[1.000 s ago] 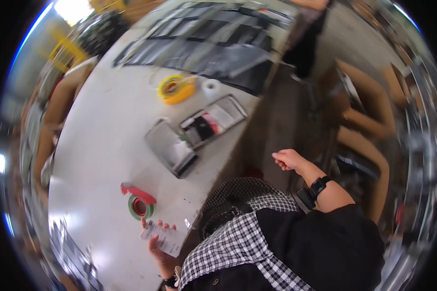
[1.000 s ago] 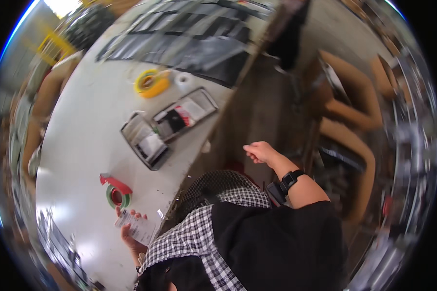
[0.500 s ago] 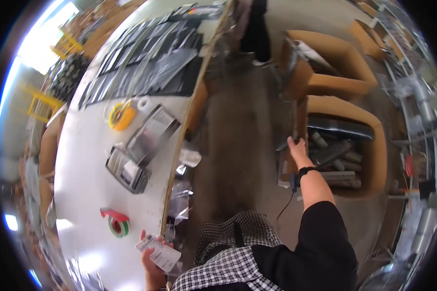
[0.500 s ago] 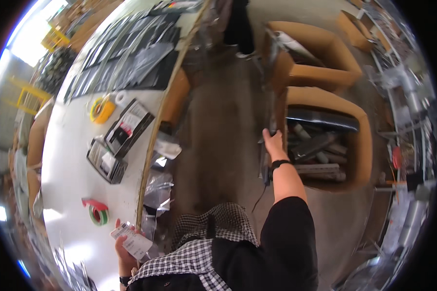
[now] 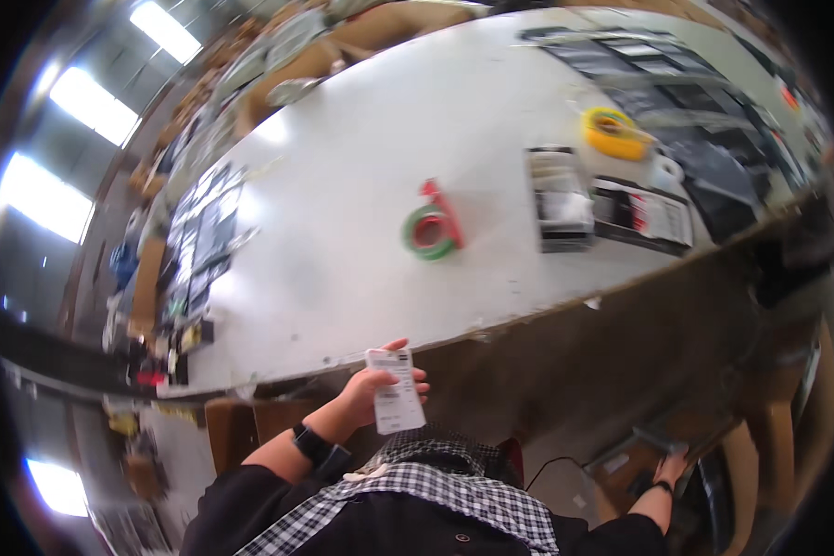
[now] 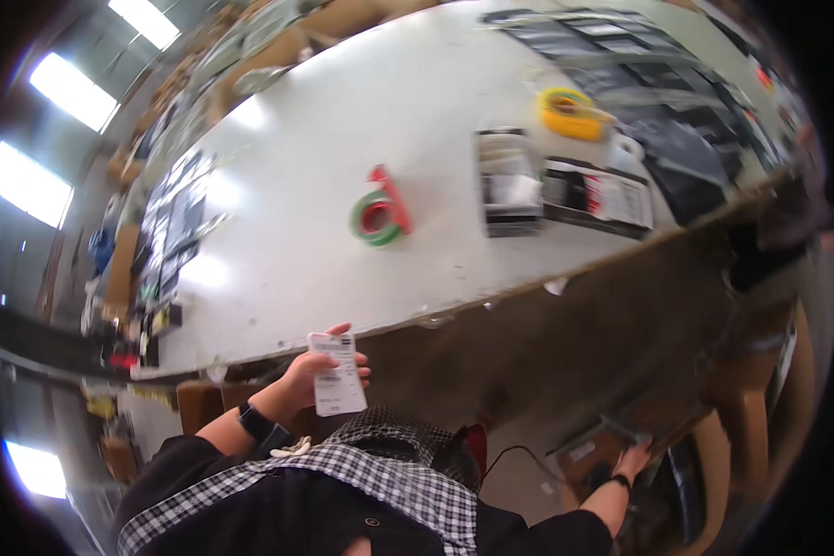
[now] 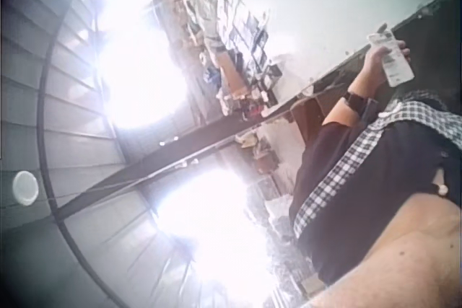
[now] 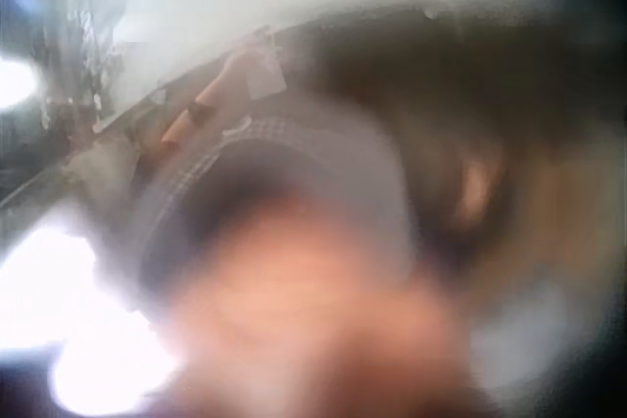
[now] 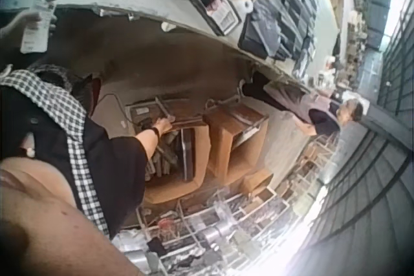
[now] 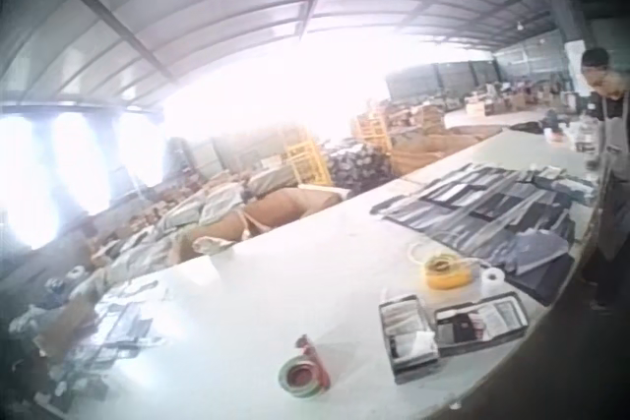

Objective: The person is packaging long plastic profiles by inserting them into plastic sleeves, applying labels, and sealing them with tape.

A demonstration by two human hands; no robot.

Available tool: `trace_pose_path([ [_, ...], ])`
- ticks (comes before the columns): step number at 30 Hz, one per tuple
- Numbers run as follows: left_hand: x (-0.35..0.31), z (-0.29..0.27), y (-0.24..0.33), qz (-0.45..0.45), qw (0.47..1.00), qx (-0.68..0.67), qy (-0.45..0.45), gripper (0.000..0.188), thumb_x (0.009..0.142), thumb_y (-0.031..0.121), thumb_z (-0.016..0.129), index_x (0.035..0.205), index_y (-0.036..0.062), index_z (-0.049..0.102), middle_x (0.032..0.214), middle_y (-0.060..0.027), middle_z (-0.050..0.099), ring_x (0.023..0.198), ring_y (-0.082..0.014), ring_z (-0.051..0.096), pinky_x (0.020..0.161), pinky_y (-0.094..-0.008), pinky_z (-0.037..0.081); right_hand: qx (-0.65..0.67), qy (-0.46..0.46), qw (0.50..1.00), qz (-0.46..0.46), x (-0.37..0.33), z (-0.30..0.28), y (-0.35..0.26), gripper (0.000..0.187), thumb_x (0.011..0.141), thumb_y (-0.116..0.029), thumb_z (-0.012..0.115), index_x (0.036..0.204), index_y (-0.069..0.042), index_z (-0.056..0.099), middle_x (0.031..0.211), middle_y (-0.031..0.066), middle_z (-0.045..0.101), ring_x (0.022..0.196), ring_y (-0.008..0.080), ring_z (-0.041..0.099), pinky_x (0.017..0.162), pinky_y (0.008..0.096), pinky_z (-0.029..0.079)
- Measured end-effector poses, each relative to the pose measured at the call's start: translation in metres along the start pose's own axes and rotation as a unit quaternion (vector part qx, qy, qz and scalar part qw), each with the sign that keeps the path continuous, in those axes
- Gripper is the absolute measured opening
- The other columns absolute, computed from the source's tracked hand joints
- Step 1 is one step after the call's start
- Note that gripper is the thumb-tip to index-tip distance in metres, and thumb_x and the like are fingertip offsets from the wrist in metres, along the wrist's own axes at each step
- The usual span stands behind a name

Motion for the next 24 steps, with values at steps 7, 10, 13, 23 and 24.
trace_pose_path([
  [7,-0.039,-0.071,0.007,0.043,0.998,-0.036,-0.003,0.08,0.075,0.007,0.056,0.145,0.0188,0.02,0.112,-0.0242,0.056,0.102,-0.0385,0.059,0.09,-0.0536,0.048,-0.086,0.096,0.991,-0.028,-0.087,-0.004,0.069,0.057,0.096,-0.038,0.043,0.146,-0.02,0.024,0.108,0.0094,0.06,0.06,0.0184,0.054,0.044,0.0316,0.04],
  [10,-0.064,-0.125,0.018,0.057,0.996,-0.066,0.004,0.08,0.073,0.007,0.057,0.144,0.019,0.022,0.11,-0.0234,0.056,0.1,-0.0379,0.06,0.089,-0.0524,0.049,-0.145,0.035,0.988,-0.038,-0.141,0.005,0.123,0.058,0.092,-0.05,0.045,0.142,-0.023,0.03,0.108,0.0129,0.058,0.089,0.0241,0.055,0.069,0.0399,0.046],
  [13,-0.091,-0.15,0.033,0.061,0.995,-0.081,0.01,0.078,0.071,0.005,0.055,0.142,0.0202,0.026,0.109,-0.0221,0.056,0.097,-0.036,0.061,0.088,-0.0513,0.05,-0.207,0.066,0.947,-0.236,-0.11,-0.045,0.192,0.054,0.095,-0.028,0.045,0.14,-0.001,0.034,0.124,0.0212,0.054,0.105,0.0328,0.057,0.089,0.0394,0.043],
  [23,-0.148,-0.201,0.064,0.118,0.991,-0.055,0.009,0.077,0.07,0.008,0.054,0.141,0.0215,0.029,0.108,-0.0196,0.057,0.098,-0.0335,0.06,0.087,-0.0499,0.051,-0.408,0.013,0.9,-0.153,-0.323,0.108,0.197,0.063,0.093,-0.047,0.045,0.117,0.011,0.045,0.108,0.0343,0.057,0.101,0.0466,0.057,0.083,0.0481,0.046],
  [24,-0.149,-0.199,0.066,0.115,0.992,-0.052,0.007,0.077,0.07,0.008,0.054,0.141,0.0215,0.029,0.108,-0.0196,0.057,0.098,-0.0335,0.06,0.087,-0.0499,0.051,-0.393,0.004,0.907,-0.15,-0.337,0.123,0.193,0.064,0.092,-0.048,0.046,0.117,0.011,0.044,0.108,0.0349,0.057,0.102,0.047,0.056,0.084,0.0483,0.046],
])
Point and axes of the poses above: each hand's wrist, its own x-axis towards the middle knuckle, its own z-axis out of the palm, y = z × x, the point moved 2 cm from there along x, towards the middle knuckle
